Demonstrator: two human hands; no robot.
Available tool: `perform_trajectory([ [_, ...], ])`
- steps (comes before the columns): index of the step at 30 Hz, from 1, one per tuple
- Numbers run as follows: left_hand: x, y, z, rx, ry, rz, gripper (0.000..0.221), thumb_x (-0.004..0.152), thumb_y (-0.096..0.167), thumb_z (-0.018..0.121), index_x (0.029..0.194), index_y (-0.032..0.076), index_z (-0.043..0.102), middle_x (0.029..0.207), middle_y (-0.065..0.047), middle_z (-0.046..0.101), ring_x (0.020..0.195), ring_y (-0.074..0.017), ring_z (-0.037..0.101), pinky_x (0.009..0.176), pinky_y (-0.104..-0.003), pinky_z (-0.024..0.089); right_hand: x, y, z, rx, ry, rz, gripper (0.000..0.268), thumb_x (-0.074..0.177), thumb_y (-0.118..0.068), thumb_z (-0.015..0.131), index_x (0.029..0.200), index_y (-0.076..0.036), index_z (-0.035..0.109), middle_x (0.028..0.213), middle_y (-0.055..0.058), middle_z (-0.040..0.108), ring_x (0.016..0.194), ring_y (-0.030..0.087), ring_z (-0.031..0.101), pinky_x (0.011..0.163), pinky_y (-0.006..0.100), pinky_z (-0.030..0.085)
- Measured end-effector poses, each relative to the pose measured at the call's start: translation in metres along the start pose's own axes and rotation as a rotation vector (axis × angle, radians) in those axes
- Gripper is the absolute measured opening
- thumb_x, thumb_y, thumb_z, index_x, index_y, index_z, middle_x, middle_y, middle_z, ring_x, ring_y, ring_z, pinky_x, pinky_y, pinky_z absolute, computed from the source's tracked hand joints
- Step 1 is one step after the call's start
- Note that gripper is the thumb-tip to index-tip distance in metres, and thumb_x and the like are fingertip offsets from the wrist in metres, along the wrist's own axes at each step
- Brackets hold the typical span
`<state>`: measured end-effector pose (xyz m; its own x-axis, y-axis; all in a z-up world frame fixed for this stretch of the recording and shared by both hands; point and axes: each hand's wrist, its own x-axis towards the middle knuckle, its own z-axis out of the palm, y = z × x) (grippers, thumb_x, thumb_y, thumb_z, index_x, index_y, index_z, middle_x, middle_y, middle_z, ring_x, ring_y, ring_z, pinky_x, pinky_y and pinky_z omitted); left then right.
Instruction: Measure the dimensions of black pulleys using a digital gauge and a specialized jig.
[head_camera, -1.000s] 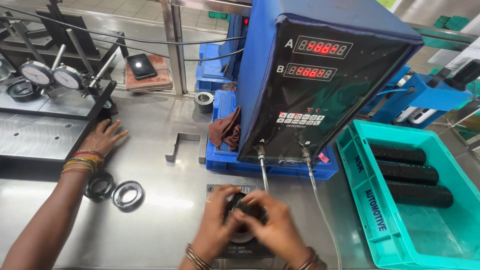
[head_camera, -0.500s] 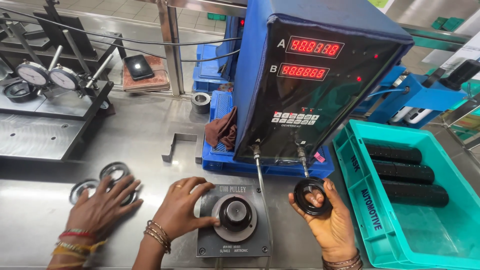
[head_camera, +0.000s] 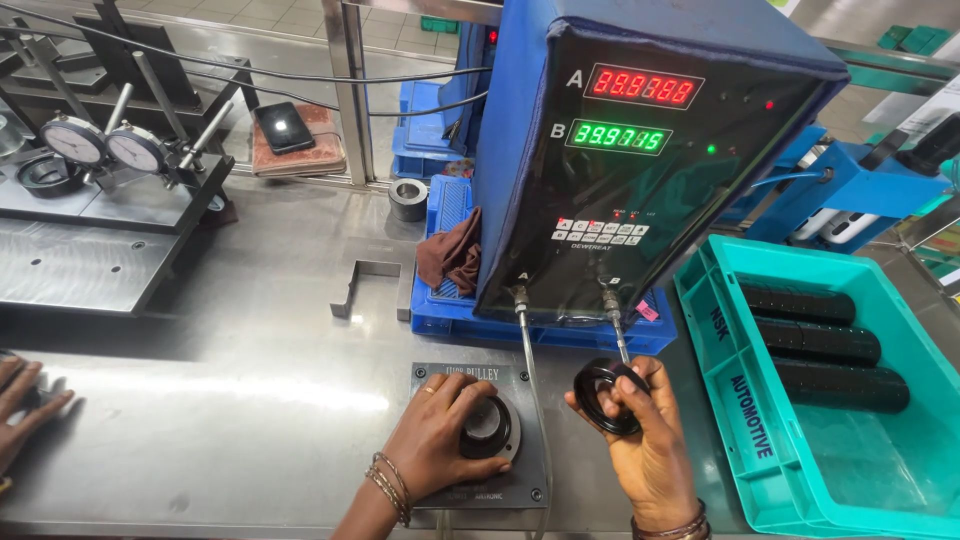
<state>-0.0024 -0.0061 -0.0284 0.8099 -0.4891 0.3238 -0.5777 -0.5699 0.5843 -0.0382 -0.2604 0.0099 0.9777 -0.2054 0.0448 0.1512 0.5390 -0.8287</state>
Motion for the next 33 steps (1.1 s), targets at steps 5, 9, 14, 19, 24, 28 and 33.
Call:
perform_trajectory([
  [5,0.002,-0.001,-0.005,-0.028,0.01,0.073,0.08,0.063,0.054,0.091,0.119,0.007,0.06,0.117,-0.012,0.061,0.111,-0.0319,0.057,0.094,-0.043,0.049,-0.003,0.008,0.022,-0.136,0.016,-0.026,0.025,0.086,-0.011,0.066,0.104,-0.013,0.048,0.098,0.003,0.054,0.093,0.017,0.064,0.089,0.058,0.058],
  [9,0.012,0.004,-0.028,-0.086,0.199,0.151,0.058,0.063,0.048,0.093,0.09,0.008,0.061,0.116,-0.013,0.063,0.11,-0.0311,0.059,0.091,-0.042,0.051,-0.006,0.027,0.035,-0.348,-0.154,-0.104,0.031,0.084,-0.01,0.072,0.104,-0.011,0.048,0.112,0.005,0.054,0.103,0.021,0.063,0.089,0.045,0.057],
  [14,0.024,-0.064,-0.033,-0.136,0.493,-0.1,0.056,0.062,0.045,0.091,0.062,0.006,0.051,0.114,-0.012,0.067,0.098,-0.0259,0.063,0.079,-0.039,0.055,-0.019,0.05,0.076,-1.035,-0.402,-0.547,0.031,0.074,-0.012,0.081,0.093,-0.01,0.056,0.112,0.009,0.063,0.108,0.027,0.063,0.089,0.041,0.054],
  [19,0.011,-0.142,-0.008,0.182,0.302,-0.631,0.056,0.064,0.052,0.091,0.065,0.005,0.06,0.103,-0.012,0.067,0.102,-0.0304,0.058,0.091,-0.04,0.052,-0.025,0.066,0.093,-1.489,-0.517,-0.869,0.03,0.075,-0.017,0.082,0.097,-0.014,0.061,0.113,0.006,0.062,0.118,0.031,0.058,0.098,0.045,0.05],
  [24,0.013,-0.162,0.016,0.333,0.369,-0.426,0.042,0.066,0.045,0.086,0.084,0.009,0.074,0.131,-0.016,0.058,0.123,-0.0381,0.049,0.099,-0.047,0.046,-0.015,0.034,0.086,-1.3,-0.56,-0.541,0.042,0.073,-0.027,0.086,0.102,-0.009,0.063,0.12,0.01,0.059,0.12,0.033,0.055,0.1,0.045,0.048],
  [28,0.026,-0.173,0.024,0.458,0.4,-0.411,0.033,0.081,0.037,0.077,0.105,0.014,0.075,0.152,-0.014,0.043,0.139,-0.0392,0.032,0.113,-0.055,0.029,0.008,-0.035,0.049,-1.432,-0.22,-0.672,0.031,0.078,-0.03,0.082,0.1,-0.013,0.069,0.114,0.005,0.071,0.114,0.025,0.066,0.098,0.039,0.052],
  [33,0.043,-0.185,0.026,0.534,0.416,-0.444,0.028,0.089,0.034,0.07,0.112,0.019,0.074,0.152,-0.014,0.044,0.14,-0.0333,0.033,0.111,-0.051,0.026,0.065,-0.132,-0.111,-1.746,0.178,-0.532,0.026,0.095,-0.034,0.074,0.112,-0.014,0.074,0.108,0.007,0.074,0.098,0.026,0.072,0.082,0.039,0.056],
])
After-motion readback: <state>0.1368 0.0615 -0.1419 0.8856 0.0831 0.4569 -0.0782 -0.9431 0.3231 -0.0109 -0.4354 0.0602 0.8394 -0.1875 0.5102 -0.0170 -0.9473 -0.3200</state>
